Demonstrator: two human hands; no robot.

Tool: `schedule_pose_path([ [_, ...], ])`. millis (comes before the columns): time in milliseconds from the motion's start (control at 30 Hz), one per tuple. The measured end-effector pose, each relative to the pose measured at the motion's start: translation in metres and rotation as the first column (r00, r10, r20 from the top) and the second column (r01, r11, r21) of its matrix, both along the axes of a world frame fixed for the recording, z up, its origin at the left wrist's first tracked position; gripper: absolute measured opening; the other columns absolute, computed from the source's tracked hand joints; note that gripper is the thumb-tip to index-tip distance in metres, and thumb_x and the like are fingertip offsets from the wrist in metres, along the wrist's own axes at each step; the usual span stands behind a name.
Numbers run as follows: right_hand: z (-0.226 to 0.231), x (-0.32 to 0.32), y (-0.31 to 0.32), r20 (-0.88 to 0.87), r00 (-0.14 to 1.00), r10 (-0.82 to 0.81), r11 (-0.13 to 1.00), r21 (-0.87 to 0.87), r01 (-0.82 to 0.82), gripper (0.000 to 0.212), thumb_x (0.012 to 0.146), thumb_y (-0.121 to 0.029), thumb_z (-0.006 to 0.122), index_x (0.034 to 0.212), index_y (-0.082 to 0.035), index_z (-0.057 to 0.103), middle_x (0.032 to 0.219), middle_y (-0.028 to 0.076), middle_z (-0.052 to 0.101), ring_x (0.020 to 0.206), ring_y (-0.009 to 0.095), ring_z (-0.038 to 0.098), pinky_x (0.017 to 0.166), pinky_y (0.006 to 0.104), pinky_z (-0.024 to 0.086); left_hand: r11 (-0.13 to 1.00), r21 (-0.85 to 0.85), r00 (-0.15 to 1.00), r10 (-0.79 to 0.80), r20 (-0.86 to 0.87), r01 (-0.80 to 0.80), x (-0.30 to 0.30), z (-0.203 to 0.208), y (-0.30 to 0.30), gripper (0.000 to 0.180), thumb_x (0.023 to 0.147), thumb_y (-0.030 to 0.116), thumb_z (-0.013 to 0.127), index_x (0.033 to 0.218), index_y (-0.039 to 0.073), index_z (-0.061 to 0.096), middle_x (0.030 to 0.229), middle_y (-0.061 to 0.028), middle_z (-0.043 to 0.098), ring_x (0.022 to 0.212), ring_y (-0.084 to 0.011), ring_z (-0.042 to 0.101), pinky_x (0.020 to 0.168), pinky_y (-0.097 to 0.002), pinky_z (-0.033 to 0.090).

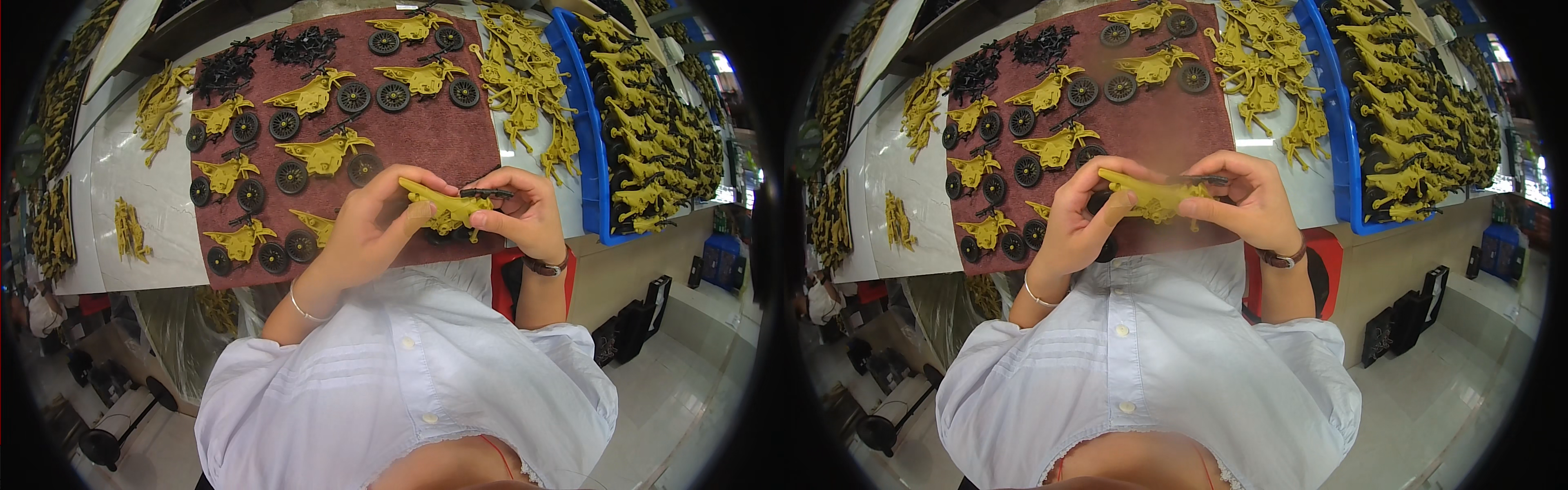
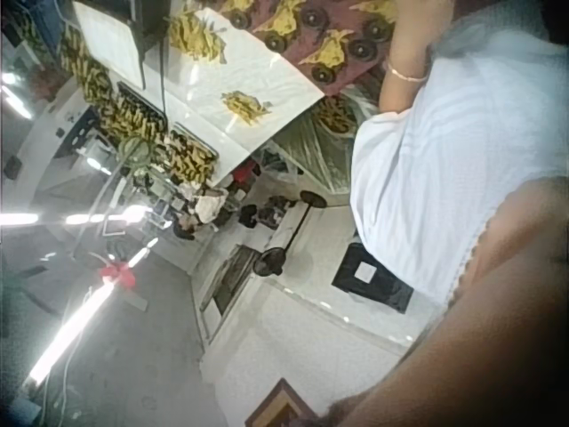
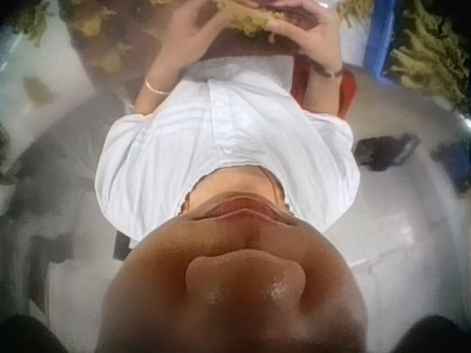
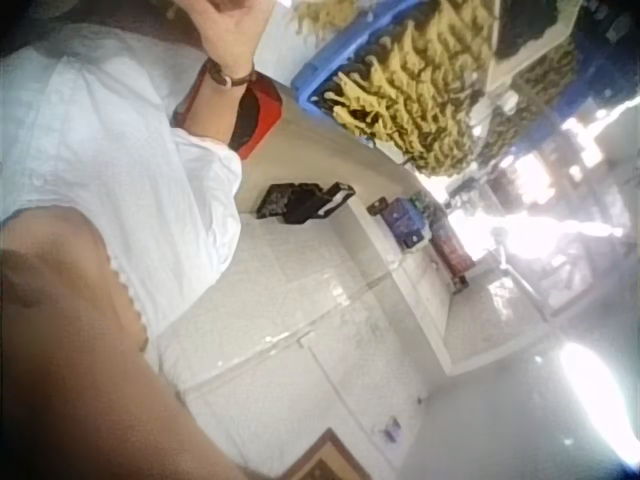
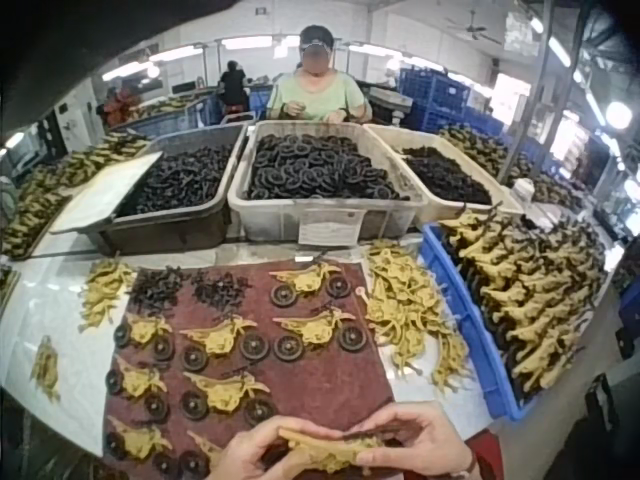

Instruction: The person assembles small toy motorcycle models by hand, joining toy motorcycle parts, including wheels and motorcycle bodies, at a workstation.

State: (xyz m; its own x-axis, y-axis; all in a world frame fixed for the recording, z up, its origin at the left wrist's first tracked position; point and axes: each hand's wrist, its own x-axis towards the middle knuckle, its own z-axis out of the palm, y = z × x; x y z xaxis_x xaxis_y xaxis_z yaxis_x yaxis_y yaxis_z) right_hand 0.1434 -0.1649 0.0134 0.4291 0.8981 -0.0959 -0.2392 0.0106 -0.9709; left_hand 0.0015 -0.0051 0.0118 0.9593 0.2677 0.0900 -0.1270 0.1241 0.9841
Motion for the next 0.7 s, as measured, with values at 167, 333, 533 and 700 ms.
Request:
schedule_pose_path([
  [167, -0.006, -0.003, 0.001, 0.099, 0.993, -0.071, 0.996, 0.062, 0.065, 0.026, 0.071, 0.006, 0.067, 0.095, 0.006, 0.056, 0.093, 0.012, 0.059, 0.081, 0.016, 0.059, 0.069, 0.0277, 0.051, 0.998, -0.066, 1.0, 0.012, -0.012, -0.013, 0.001, 0.003, -0.001, 0.025, 0.085, 0.003, 0.051, 0.11, -0.002, 0.05, 0.104, -0.0116, 0.059, 0.1, -0.0164, 0.055, 0.087, -0.0305, 0.044],
  [333, -0.01, -0.007, 0.002, -0.075, 0.979, -0.189, 0.973, 0.121, 0.197, 0.028, 0.072, 0.006, 0.067, 0.096, 0.005, 0.054, 0.092, 0.011, 0.06, 0.08, 0.013, 0.059, 0.067, 0.0242, 0.05, 0.929, -0.361, 0.993, 0.11, 0.052, -0.083, 0.0, -0.004, -0.003, 0.041, 0.078, -0.005, 0.061, 0.116, -0.003, 0.046, 0.111, -0.0133, 0.055, 0.101, -0.0178, 0.055, 0.086, -0.0309, 0.046],
  [533, -0.007, -0.021, 0.01, -0.146, 0.96, -0.237, 0.956, 0.139, 0.257, 0.03, 0.071, 0.006, 0.067, 0.097, 0.003, 0.051, 0.096, 0.01, 0.058, 0.083, 0.01, 0.058, 0.068, 0.0211, 0.048, 0.935, -0.334, 0.993, 0.111, -0.051, -0.121, -0.002, -0.006, -0.006, 0.031, 0.076, -0.005, 0.063, 0.105, -0.007, 0.053, 0.098, -0.0126, 0.06, 0.089, -0.0165, 0.059, 0.081, -0.0285, 0.049],
  [700, -0.008, -0.025, 0.015, -0.025, 0.965, -0.26, 0.952, 0.163, 0.261, 0.036, 0.069, 0.006, 0.067, 0.102, 0.004, 0.051, 0.1, 0.009, 0.057, 0.092, 0.012, 0.055, 0.079, 0.0241, 0.045, 0.965, -0.112, 0.971, 0.239, 0.005, -0.237, -0.002, -0.009, -0.009, 0.022, 0.078, -0.006, 0.061, 0.098, -0.011, 0.056, 0.09, -0.0121, 0.062, 0.08, -0.0136, 0.06, 0.073, -0.0234, 0.049],
])
